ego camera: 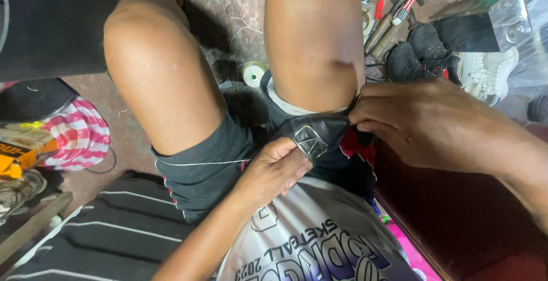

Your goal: The person sits on the floor and sews a black shoe using a needle and thread. They repeatedly push the needle through the shoe's upper material and pull the thread tight to secure the stitching.

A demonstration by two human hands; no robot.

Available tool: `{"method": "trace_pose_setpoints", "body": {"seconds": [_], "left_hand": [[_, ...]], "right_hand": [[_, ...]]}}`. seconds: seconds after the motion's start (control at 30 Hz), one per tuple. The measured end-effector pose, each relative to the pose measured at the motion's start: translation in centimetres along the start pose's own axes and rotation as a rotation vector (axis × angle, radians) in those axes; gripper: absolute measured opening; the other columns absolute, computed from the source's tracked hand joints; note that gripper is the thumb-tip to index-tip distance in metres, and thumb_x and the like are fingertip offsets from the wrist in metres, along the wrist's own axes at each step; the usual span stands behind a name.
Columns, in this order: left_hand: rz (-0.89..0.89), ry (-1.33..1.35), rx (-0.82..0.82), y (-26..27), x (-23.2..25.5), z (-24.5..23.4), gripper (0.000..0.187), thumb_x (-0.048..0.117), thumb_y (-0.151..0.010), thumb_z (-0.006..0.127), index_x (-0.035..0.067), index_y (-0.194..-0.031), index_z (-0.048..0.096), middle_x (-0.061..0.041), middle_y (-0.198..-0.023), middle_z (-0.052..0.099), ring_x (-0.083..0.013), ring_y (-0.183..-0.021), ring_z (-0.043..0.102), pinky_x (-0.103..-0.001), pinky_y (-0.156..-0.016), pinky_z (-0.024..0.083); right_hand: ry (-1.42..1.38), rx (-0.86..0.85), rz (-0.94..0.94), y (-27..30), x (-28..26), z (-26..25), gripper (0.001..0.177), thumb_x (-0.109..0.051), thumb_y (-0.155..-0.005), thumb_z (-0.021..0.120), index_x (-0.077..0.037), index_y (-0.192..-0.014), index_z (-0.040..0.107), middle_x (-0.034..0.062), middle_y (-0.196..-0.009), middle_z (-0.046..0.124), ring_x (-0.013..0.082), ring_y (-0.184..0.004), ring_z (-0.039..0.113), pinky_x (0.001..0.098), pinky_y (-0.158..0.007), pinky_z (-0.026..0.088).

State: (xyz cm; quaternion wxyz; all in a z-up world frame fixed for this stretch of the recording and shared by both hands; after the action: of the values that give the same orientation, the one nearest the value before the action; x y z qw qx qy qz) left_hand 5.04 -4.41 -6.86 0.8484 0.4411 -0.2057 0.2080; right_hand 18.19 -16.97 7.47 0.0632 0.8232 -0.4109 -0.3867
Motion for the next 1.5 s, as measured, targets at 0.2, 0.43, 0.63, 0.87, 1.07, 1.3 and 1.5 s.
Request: {"method": "trace_pose_setpoints", "body": {"seconds": [0.2,0.43,0.63,0.87,1.07,1.3,1.5], "left_hand": [[-0.074,0.329,-0.07,-1.0,-1.0,-0.4,0.01,0.012,-0.101,0.059,0.008,-0.094,0.064,0.001,-0.067,0.056,-0.0027,-0.045,0.042,-0.019,-0.037,0.034],[-0.056,0.108,0.042,0.0,0.0,-1.3,0.015,0.011,-0.101,0.059,0.007,-0.087,0.064,0.001,-0.066,0.057,-0.0025,-0.047,0.043,-0.019,-0.038,0.035],[0.028,-0.201,0.126,0.6,1.8,-1.6,0.021,0.011,-0.098,0.06,0.006,-0.078,0.063,0.003,-0.065,0.057,-0.0015,-0.049,0.045,-0.021,-0.04,0.036],[0.029,-0.114,0.108,0.6,1.8,-2.1,0.025,0.013,-0.101,0.058,0.005,-0.078,0.061,0.003,-0.064,0.055,-0.0015,-0.048,0.043,-0.02,-0.039,0.034],[0.03,0.002,0.088,0.5,1.4,-2.4,0.021,0.016,-0.102,0.06,0.004,-0.087,0.068,0.001,-0.066,0.056,-0.0019,-0.048,0.042,-0.02,-0.04,0.034],[0.03,0.144,0.118,0.9,-0.2,-3.5,0.02,0.012,-0.103,0.057,-0.001,-0.091,0.066,-0.006,-0.071,0.064,-0.005,-0.051,0.045,-0.022,-0.043,0.039],[0.026,0.277,0.167,2.5,0.1,-3.3,0.029,0.009,-0.101,0.055,-0.005,-0.123,0.068,-0.003,-0.077,0.062,-0.0061,-0.057,0.051,-0.021,-0.043,0.037]], "right_hand": [[-0.051,0.144,-0.088,0.6,-0.9,-0.7,0.014,-0.01,-0.082,0.073,-0.005,-0.094,0.07,0.0054,-0.087,0.07,0.0255,-0.073,0.072,0.0367,-0.059,0.056],[0.043,0.195,-0.147,1.2,-1.1,0.0,0.009,-0.008,-0.087,0.07,-0.005,-0.095,0.067,0.0064,-0.087,0.064,0.0247,-0.075,0.068,0.0365,-0.059,0.054],[0.368,0.174,-0.235,1.3,-2.5,0.3,0.013,-0.019,-0.084,0.066,-0.009,-0.086,0.058,0.0051,-0.083,0.057,0.0235,-0.081,0.062,0.0366,-0.074,0.051],[0.302,0.218,-0.362,0.3,-1.8,-0.1,0.02,-0.028,-0.089,0.067,-0.012,-0.084,0.057,0.0028,-0.08,0.054,0.0192,-0.077,0.06,0.0354,-0.071,0.047],[0.433,0.397,-0.407,0.6,0.0,-1.1,0.042,-0.051,-0.093,0.067,-0.015,-0.076,0.056,-0.0002,-0.072,0.051,0.0175,-0.067,0.055,0.0332,-0.062,0.043],[0.581,0.599,-0.359,1.1,1.3,-1.5,0.063,-0.073,-0.082,0.068,-0.017,-0.061,0.047,-0.0005,-0.059,0.041,0.0174,-0.053,0.048,0.0318,-0.052,0.037],[0.505,0.534,-0.342,0.9,3.0,-1.2,0.068,-0.077,-0.078,0.066,-0.015,-0.059,0.046,-0.0004,-0.057,0.041,0.0184,-0.05,0.048,0.0335,-0.047,0.036]]}}
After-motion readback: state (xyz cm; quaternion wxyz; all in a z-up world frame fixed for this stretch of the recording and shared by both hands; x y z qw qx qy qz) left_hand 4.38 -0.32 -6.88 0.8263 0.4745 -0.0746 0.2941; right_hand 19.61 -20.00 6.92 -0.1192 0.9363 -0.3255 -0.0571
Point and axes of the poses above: each hand's wrist, its own y-axis away from the middle knuckle, its own z-axis out of the palm, x = y × z, the point moved 9 cm from there along -y, towards the middle knuckle
